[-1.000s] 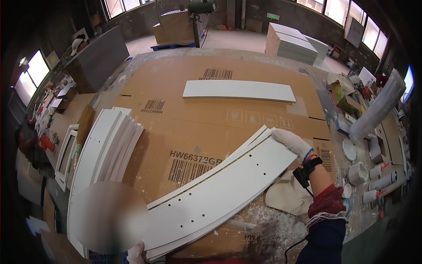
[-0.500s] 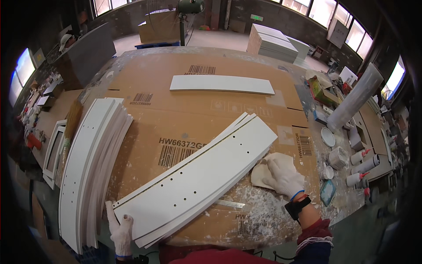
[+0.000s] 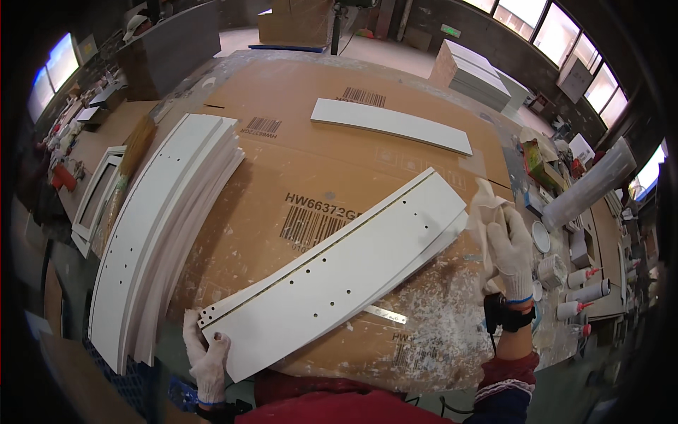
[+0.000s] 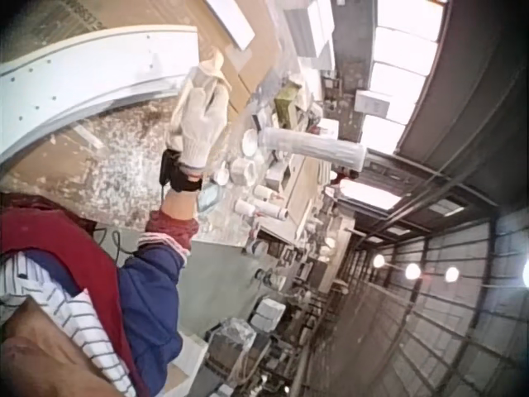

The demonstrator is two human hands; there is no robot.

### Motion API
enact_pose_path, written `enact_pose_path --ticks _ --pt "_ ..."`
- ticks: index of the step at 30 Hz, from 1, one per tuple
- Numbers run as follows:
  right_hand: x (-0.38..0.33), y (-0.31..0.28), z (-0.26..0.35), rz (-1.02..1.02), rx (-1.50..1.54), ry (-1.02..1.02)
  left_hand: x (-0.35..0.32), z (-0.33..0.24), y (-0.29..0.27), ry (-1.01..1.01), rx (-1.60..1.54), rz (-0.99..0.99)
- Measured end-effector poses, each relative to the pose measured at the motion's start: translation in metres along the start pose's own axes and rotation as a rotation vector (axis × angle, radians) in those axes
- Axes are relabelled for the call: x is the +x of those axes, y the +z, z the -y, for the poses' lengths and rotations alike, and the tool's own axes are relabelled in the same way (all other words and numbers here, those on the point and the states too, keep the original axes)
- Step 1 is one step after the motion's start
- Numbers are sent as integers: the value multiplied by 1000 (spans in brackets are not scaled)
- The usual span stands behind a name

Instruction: The person wipes the surface of white rectangular panels with a cloth and scrapes the edges with a utility knife. The person handles the panels one at a time, flipping them over to clean both sides before stacking them on the table.

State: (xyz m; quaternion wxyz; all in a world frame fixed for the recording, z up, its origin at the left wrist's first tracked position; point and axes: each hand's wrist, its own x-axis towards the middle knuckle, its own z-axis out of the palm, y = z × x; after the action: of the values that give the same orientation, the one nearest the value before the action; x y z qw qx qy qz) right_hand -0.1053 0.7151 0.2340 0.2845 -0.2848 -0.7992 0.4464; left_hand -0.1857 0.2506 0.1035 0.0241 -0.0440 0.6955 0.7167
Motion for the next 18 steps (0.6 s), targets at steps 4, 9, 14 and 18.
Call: enact_pose_path --ticks 4,9,14,18 --pt "-47 98 48 240 -561 -1186 4 12 -1 -152 49 -65" --pt "-118 194 45 1058 -204 -1094 5 0 7 -230 17 -51" --pt "-86 182 12 828 -427 -1035 3 6 8 -184 56 -73" --pt "-1 143 -26 619 -860 -789 -2 3 2 -226 -9 -76"
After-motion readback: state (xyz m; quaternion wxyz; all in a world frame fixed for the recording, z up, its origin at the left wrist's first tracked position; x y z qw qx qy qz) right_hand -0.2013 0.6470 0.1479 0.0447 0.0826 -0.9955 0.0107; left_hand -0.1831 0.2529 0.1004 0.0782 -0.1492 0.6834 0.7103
